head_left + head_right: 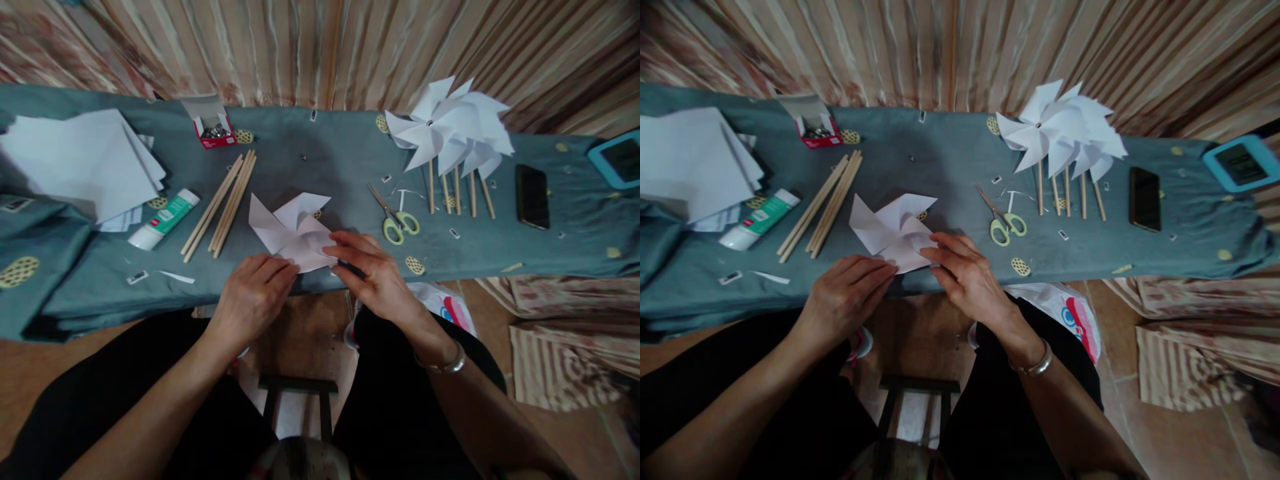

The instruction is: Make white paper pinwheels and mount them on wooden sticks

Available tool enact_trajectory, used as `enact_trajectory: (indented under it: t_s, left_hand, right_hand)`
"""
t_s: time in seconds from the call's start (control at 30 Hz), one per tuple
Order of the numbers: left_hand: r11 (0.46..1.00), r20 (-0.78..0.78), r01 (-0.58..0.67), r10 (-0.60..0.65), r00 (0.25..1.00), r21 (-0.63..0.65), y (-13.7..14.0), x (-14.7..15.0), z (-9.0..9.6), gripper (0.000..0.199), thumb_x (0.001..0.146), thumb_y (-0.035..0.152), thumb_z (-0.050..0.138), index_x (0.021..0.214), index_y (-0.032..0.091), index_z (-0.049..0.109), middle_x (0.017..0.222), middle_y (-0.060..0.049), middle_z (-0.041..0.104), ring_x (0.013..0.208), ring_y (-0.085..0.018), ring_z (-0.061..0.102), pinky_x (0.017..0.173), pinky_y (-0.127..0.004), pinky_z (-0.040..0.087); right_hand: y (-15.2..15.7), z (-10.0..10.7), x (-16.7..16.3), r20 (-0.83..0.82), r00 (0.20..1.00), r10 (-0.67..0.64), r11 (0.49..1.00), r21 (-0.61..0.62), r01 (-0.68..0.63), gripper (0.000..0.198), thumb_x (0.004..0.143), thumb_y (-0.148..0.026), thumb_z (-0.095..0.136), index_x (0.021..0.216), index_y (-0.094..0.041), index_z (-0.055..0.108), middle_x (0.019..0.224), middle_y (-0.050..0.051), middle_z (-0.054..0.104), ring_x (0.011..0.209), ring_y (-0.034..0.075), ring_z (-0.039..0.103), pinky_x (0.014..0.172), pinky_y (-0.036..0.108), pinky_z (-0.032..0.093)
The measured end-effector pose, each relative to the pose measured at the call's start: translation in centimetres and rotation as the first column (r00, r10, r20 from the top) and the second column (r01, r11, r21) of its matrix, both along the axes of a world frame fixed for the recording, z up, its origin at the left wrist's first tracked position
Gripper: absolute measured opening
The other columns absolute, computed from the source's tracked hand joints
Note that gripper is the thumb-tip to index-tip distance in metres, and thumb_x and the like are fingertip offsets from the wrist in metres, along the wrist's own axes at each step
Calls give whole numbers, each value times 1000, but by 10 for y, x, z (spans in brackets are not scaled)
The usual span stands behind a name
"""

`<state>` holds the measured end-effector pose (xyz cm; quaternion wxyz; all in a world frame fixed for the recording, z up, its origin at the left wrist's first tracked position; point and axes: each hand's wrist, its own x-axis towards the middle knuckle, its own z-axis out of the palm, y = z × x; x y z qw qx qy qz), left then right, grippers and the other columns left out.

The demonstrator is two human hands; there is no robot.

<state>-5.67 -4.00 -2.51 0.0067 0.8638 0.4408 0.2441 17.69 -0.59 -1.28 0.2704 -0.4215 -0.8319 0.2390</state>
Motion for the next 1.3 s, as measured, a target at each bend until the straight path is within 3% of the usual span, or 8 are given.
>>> enact_trajectory:
  t_s: [0.27,0.47,0.7,0.87,1.13,1.3]
  left_hand:
    - [998,58,-21,24,998,-62,-1,1,-2,17,93,15,54,104,11,66,97,-10,73,84,-22,65,74,-36,57]
    - [997,73,-48,53,996,-68,-2,2,0,19,95,17,52,110,13,63,94,-10,72,83,-22,66,73,-35,57]
    - [991,136,-31,49,989,-133,-4,3,1,38,95,12,50,132,12,50,95,-9,68,83,-21,63,74,-35,57]
    - [982,199,5,33,979,-187,-6,4,-3,32,94,11,50,126,12,57,106,-12,68,92,-21,63,81,-36,59]
    - [981,251,-38,86,964,-191,-5,5,-5,27,96,14,50,120,12,61,103,-11,68,93,-20,66,82,-35,60]
    - [982,251,-34,81,964,-187,-5,5,-6,27,95,12,50,119,9,61,104,-13,68,94,-21,66,83,-34,59]
  right_hand:
    - [9,-3,-14,-124,989,-81,996,-57,74,14,89,-26,64,98,-30,74,141,1,56,129,24,51,103,47,48]
    - [17,-7,-30,-94,985,-144,989,-2,145,9,89,-28,65,91,-27,73,140,3,55,129,25,51,109,47,44]
    - [18,-9,-46,21,989,-146,986,88,144,16,94,-21,54,96,-25,70,143,7,51,131,26,49,110,47,45]
    - [17,-12,-52,13,984,-179,979,106,177,14,92,-23,57,96,-28,70,142,4,52,131,27,48,111,49,44]
    - [17,-12,-51,-6,980,-200,975,93,200,26,94,-25,54,117,-32,64,141,3,52,133,29,47,112,53,42]
    - [17,-12,-50,3,983,-184,980,83,183,25,95,-21,50,110,-30,67,142,3,51,133,28,47,113,52,40]
